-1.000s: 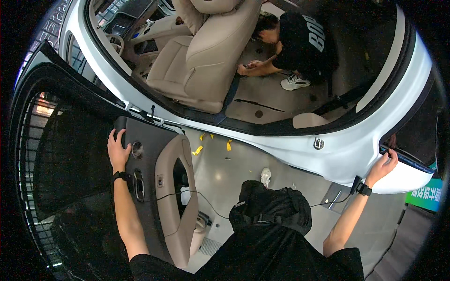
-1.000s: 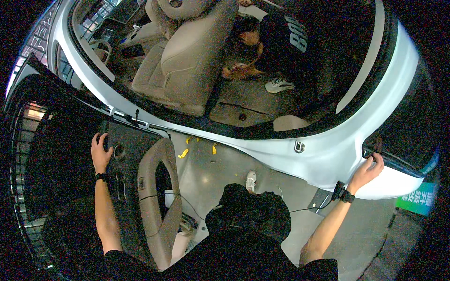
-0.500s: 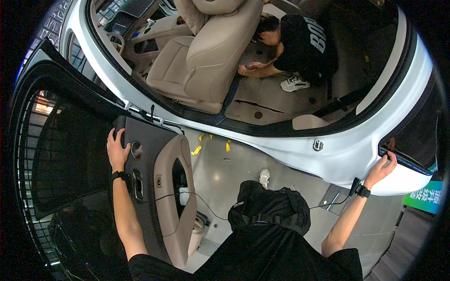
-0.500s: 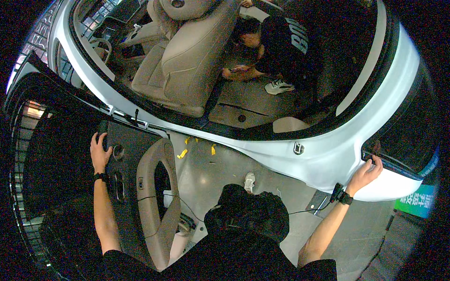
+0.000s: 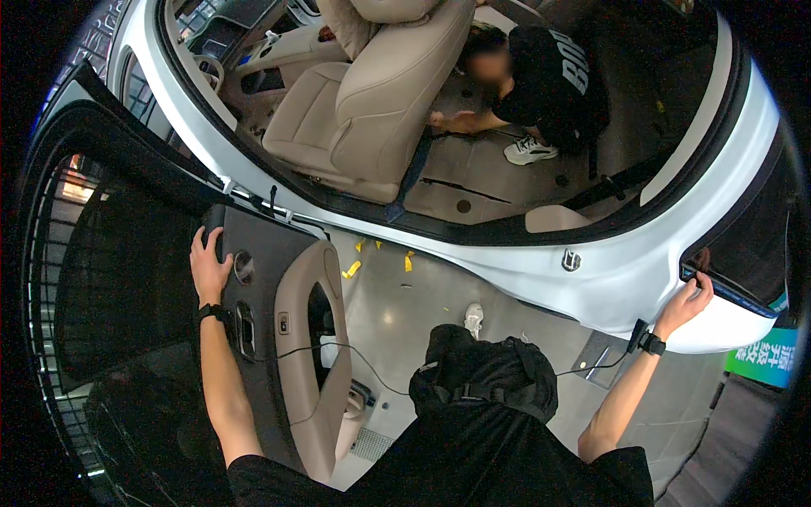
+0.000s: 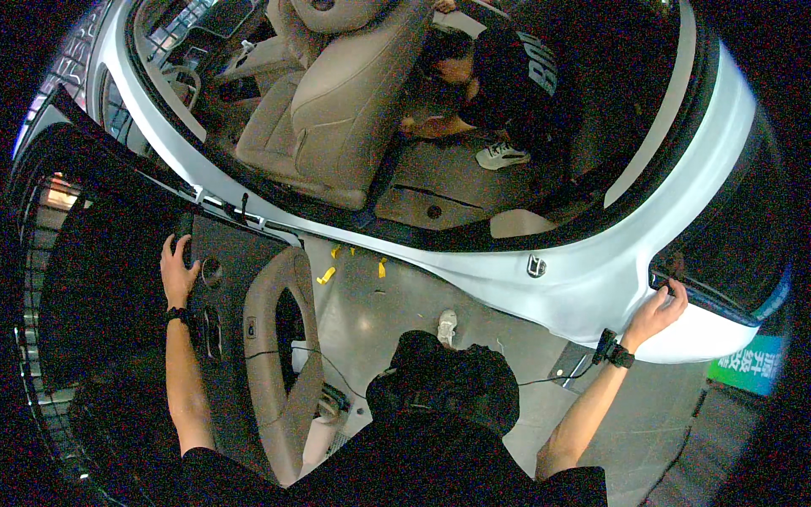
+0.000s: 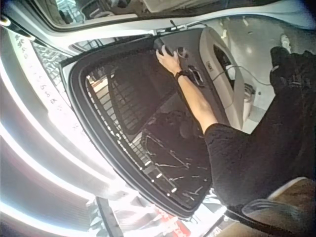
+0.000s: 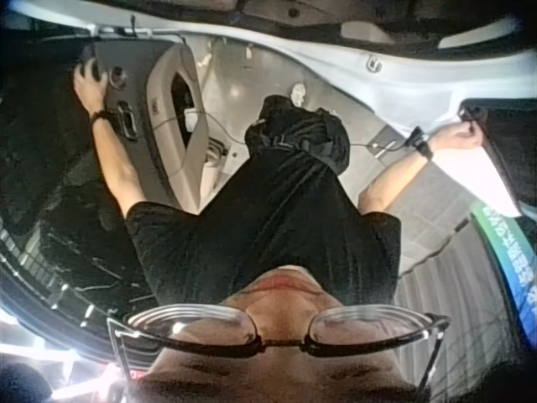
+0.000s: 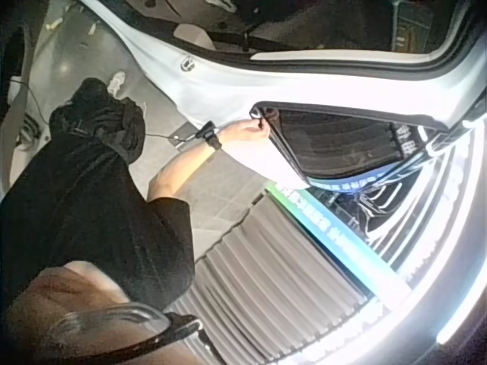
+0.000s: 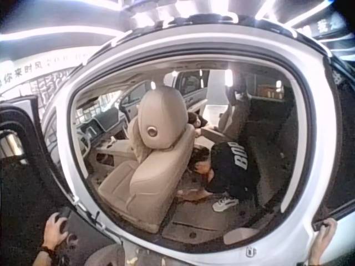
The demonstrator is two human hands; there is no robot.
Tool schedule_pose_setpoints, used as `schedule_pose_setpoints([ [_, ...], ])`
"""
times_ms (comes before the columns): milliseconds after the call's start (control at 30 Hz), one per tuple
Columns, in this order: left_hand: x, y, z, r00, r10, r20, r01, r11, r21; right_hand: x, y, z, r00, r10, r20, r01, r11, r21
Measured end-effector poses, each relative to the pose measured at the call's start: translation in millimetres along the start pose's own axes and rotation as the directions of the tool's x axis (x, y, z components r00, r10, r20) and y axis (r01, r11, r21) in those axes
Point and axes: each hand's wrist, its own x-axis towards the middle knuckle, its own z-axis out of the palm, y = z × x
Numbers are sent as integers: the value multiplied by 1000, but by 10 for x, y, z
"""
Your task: The person stands by the open rear door of a white car while another person inside installs a floor mat. The person holds the door open and observes the process without directly manipulating tools or parts.
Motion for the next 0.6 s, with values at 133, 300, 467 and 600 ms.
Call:
schedule_pose_setpoints([
  [133, 8, -2, 3, 1000, -2, 2, 2, 1000, 8, -2, -13, 2, 1000, -5, 0, 5, 1000, -8],
  [300, 5, -35, 26, 1000, 17, -14, -17, 1000, 9, 6, -74, -6, 1000, 3, 1, -3, 1000, 3],
  [467, 14, -21, 18, 1000, 10, -4, -10, 1000, 8, 13, -67, -18, 1000, -23, 5, 23, 1000, -4],
  [600, 5, -32, 28, 999, 24, -23, -24, 1000, 9, 12, -76, -11, 999, -36, 1, 36, 999, 1],
])
